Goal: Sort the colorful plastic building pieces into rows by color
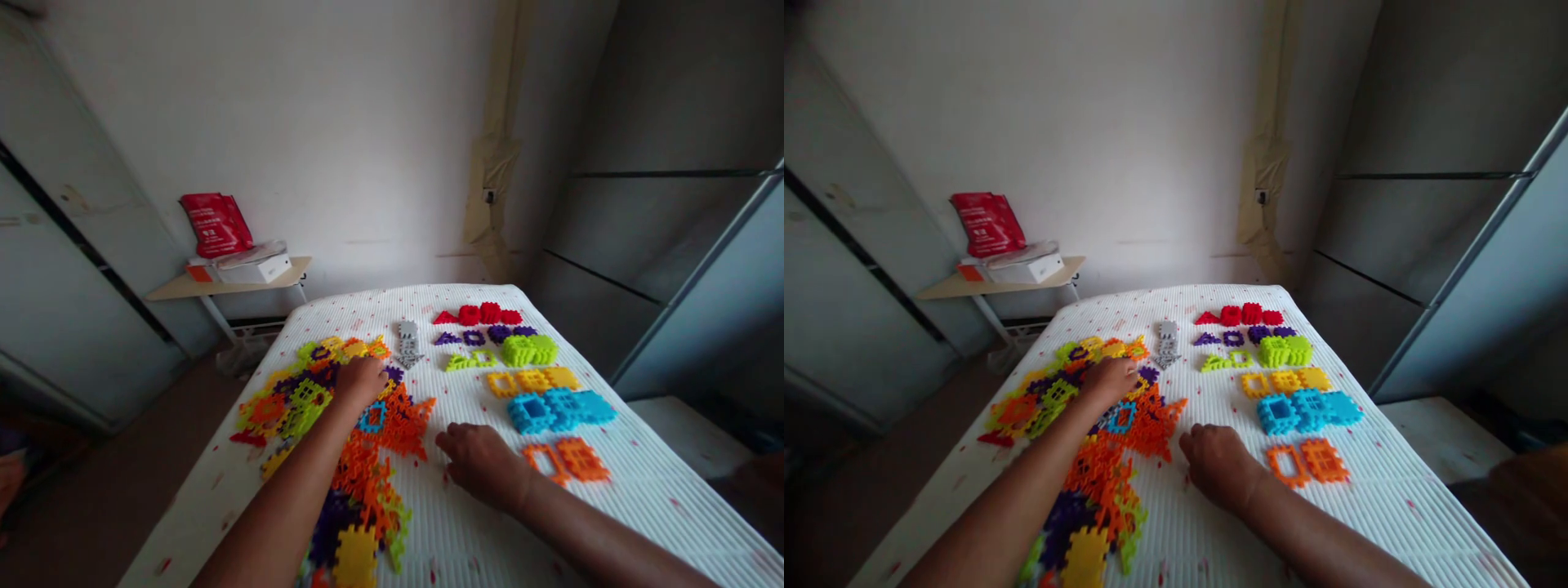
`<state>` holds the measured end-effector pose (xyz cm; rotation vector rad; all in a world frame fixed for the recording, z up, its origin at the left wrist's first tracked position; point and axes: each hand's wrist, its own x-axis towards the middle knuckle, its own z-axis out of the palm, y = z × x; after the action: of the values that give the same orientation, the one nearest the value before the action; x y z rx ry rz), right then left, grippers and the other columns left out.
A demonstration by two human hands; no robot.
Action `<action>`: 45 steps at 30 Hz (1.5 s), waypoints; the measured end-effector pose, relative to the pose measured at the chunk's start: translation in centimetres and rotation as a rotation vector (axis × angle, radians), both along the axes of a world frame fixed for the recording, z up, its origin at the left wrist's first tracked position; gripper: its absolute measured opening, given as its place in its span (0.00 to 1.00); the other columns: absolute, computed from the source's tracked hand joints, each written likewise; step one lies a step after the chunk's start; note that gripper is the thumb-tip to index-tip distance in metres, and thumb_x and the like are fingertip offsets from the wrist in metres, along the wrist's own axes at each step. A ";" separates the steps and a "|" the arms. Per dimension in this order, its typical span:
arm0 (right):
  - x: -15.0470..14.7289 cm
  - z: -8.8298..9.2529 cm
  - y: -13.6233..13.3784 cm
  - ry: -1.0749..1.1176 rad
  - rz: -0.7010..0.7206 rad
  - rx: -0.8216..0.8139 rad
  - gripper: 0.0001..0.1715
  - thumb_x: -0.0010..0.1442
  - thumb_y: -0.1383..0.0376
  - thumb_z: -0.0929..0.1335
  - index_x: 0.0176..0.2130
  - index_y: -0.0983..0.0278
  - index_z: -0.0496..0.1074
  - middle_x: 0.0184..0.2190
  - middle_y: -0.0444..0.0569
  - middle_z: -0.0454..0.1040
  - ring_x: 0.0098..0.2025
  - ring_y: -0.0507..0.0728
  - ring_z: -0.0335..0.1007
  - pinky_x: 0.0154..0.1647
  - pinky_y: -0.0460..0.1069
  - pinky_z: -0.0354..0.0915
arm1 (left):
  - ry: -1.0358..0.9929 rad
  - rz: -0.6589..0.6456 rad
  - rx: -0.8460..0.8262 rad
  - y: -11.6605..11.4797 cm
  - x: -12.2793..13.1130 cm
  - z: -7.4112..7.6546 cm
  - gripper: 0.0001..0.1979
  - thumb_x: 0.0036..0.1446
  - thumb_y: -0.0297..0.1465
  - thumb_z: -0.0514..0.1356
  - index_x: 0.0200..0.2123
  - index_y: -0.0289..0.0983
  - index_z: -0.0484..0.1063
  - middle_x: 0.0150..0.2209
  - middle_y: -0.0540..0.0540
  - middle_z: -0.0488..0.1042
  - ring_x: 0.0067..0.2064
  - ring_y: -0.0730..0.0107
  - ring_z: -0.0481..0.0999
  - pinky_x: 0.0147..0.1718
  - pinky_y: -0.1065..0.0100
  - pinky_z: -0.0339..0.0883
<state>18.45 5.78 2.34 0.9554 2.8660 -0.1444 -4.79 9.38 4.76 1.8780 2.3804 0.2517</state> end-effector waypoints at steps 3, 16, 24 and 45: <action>-0.3 -0.3 -0.1 -0.008 0.005 0.019 0.12 0.56 0.65 0.66 0.41 0.66 0.71 0.38 0.56 0.75 0.38 0.61 0.73 0.33 0.50 0.67 | 0.063 0.034 -0.088 2.3 1.2 -1.1 0.12 0.50 0.31 0.57 0.36 0.36 0.77 0.40 0.36 0.78 0.46 0.52 0.74 0.43 0.58 0.65; -0.2 -1.6 0.1 0.043 0.068 0.116 0.13 0.58 0.59 0.67 0.38 0.66 0.71 0.35 0.54 0.74 0.34 0.59 0.72 0.26 0.49 0.65 | 0.131 0.114 -0.219 5.3 0.1 -3.3 0.13 0.46 0.29 0.56 0.36 0.34 0.76 0.40 0.31 0.77 0.46 0.47 0.75 0.40 0.56 0.65; -0.4 -1.9 0.3 0.057 0.076 0.139 0.15 0.56 0.58 0.68 0.38 0.66 0.71 0.33 0.53 0.74 0.34 0.59 0.72 0.25 0.49 0.66 | 0.057 0.120 -0.137 4.6 0.0 -2.7 0.07 0.46 0.31 0.56 0.29 0.37 0.74 0.34 0.36 0.78 0.40 0.50 0.77 0.33 0.62 0.64; 1.2 2.4 6.4 0.713 -0.213 -0.282 0.13 0.57 0.63 0.67 0.42 0.65 0.73 0.35 0.49 0.76 0.32 0.52 0.71 0.32 0.47 0.65 | -0.400 -0.169 0.490 -2.3 1.1 -2.6 0.07 0.52 0.26 0.54 0.32 0.38 0.72 0.31 0.49 0.77 0.34 0.71 0.76 0.36 0.71 0.70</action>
<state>19.63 12.20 4.79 1.3571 3.1771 -1.0772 -3.71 7.11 2.11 1.9517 1.9970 1.1603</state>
